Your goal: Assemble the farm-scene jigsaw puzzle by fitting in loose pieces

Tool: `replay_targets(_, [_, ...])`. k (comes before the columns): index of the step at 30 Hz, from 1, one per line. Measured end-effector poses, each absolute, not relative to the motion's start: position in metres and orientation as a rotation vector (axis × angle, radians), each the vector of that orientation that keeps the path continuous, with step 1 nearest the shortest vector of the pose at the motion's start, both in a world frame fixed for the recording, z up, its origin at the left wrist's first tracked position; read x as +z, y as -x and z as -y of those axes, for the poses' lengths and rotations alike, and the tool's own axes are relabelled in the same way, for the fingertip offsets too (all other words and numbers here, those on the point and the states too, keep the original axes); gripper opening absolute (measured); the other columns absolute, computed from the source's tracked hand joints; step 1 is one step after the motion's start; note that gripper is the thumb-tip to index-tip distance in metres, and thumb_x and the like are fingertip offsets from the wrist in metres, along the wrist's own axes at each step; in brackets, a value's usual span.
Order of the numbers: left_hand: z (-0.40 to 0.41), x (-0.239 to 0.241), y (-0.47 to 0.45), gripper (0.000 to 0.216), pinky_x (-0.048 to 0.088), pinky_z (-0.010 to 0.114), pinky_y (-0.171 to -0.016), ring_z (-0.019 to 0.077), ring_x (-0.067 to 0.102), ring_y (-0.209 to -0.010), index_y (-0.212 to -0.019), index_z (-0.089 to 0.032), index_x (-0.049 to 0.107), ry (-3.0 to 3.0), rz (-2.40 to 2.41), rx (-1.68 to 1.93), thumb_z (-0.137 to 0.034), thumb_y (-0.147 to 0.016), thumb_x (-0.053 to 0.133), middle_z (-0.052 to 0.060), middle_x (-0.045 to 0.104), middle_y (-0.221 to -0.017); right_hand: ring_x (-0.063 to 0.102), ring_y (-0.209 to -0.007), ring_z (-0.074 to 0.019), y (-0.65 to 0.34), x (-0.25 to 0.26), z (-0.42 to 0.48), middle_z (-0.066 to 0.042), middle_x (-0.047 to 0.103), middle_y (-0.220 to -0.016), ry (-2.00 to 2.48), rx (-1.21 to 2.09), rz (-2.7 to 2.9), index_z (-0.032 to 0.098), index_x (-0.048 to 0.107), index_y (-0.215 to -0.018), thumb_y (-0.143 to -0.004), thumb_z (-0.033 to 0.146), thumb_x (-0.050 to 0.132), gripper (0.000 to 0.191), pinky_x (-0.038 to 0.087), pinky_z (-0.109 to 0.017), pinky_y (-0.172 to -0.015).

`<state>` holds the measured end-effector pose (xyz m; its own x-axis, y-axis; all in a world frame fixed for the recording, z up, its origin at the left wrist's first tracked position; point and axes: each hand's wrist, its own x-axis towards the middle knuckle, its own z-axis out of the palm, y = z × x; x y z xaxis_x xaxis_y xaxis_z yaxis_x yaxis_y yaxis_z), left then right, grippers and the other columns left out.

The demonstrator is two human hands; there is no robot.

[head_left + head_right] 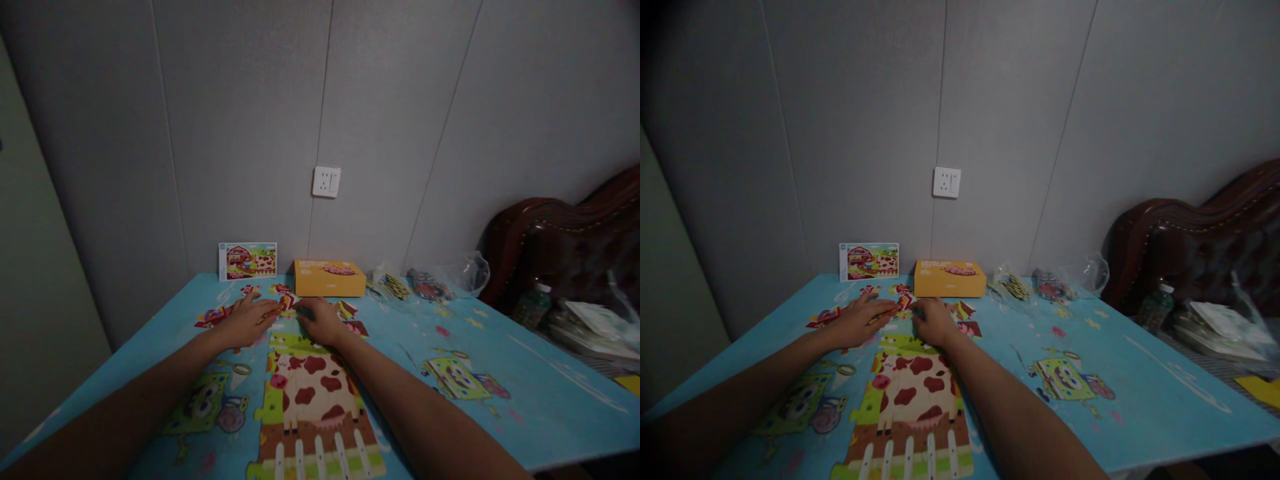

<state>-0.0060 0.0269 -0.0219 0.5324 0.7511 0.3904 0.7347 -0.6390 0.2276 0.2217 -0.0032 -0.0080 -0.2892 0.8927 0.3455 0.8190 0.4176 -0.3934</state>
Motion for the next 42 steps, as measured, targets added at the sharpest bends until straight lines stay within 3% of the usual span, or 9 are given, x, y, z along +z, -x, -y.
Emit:
replay_targets(7, [-0.022, -0.015, 0.002, 0.036, 0.036, 0.039, -0.097, 0.0253, 0.044, -0.116, -0.119, -0.028, 0.061, -2.674, -1.331, 0.751, -0.041, -0.089, 0.047, 0.006, 0.065, -0.113, 0.058, -0.104, -0.0198, -0.212, -0.005, 0.011, -0.006, 0.068, -0.11, 1.244, 0.264, 2.046, 0.02, 0.067, -0.109, -0.079, 0.017, 0.055, 0.033, 0.04, -0.032, -0.095])
replay_targets(13, [-0.026, -0.02, 0.005, 0.033, 0.033, 0.041, -0.098, 0.0249, 0.044, -0.113, -0.116, -0.029, 0.063, -2.761, -1.229, 0.732, -0.037, -0.091, 0.044, 0.004, 0.064, -0.117, 0.056, -0.11, -0.023, -0.21, -0.008, 0.013, -0.01, 0.061, -0.124, 1.316, 0.315, 2.118, 0.018, 0.051, -0.133, -0.074, 0.022, 0.061, 0.059, 0.039, -0.035, -0.098])
replay_targets(17, [-0.025, -0.021, 0.005, 0.035, 0.032, 0.047, -0.099, 0.0297, 0.039, -0.121, -0.118, -0.03, 0.061, -2.757, -1.332, 0.684, -0.039, -0.092, 0.041, 0.005, 0.061, -0.122, 0.06, -0.105, -0.0222, -0.212, -0.005, 0.011, -0.008, 0.067, -0.114, 1.355, 0.322, 1.992, 0.019, 0.063, -0.119, -0.081, 0.028, 0.056, 0.039, 0.043, -0.035, -0.094])
replay_targets(23, [-0.015, -0.009, -0.001, 0.06, 0.032, 0.046, -0.102, 0.0303, 0.036, -0.125, -0.14, -0.026, 0.037, -2.84, -1.341, 0.915, -0.042, -0.085, 0.055, 0.011, 0.049, -0.132, 0.065, -0.085, -0.0173, -0.213, 0.002, 0.011, -0.003, 0.072, -0.092, 1.267, 0.362, 1.771, 0.02, 0.07, -0.094, -0.081, 0.024, 0.057, 0.019, 0.047, -0.03, -0.083])
replay_targets(30, [-0.016, -0.006, 0.0, 0.043, 0.037, 0.04, -0.101, 0.0246, 0.043, -0.118, -0.128, -0.022, 0.052, -2.885, -1.182, 1.206, -0.032, -0.087, 0.056, 0.011, 0.053, -0.123, 0.062, -0.072, -0.0143, -0.212, -0.007, 0.01, -0.003, 0.069, -0.077, 1.087, 0.541, 1.773, 0.016, 0.064, -0.085, -0.076, 0.02, 0.057, 0.011, 0.047, -0.025, -0.069])
replay_targets(37, [-0.015, -0.002, 0.0, 0.046, 0.041, 0.042, -0.093, 0.0238, 0.045, -0.106, -0.132, -0.022, 0.049, -2.897, -1.105, 1.12, -0.024, -0.087, 0.054, 0.009, 0.061, -0.109, 0.058, -0.064, -0.0122, -0.211, -0.012, 0.008, 0.002, 0.062, -0.069, 1.073, 0.592, 1.783, 0.018, 0.056, -0.08, -0.072, 0.018, 0.057, 0.008, 0.044, -0.023, -0.062])
replay_targets(42, [-0.014, -0.002, 0.0, 0.039, 0.041, 0.041, -0.092, 0.0245, 0.045, -0.103, -0.123, -0.021, 0.056, -2.922, -1.062, 1.134, -0.027, -0.085, 0.058, 0.008, 0.063, -0.101, 0.057, -0.064, -0.0127, -0.212, -0.012, 0.007, 0.002, 0.061, -0.068, 1.068, 0.552, 1.751, 0.019, 0.055, -0.088, -0.074, 0.02, 0.056, 0.014, 0.044, -0.024, -0.063])
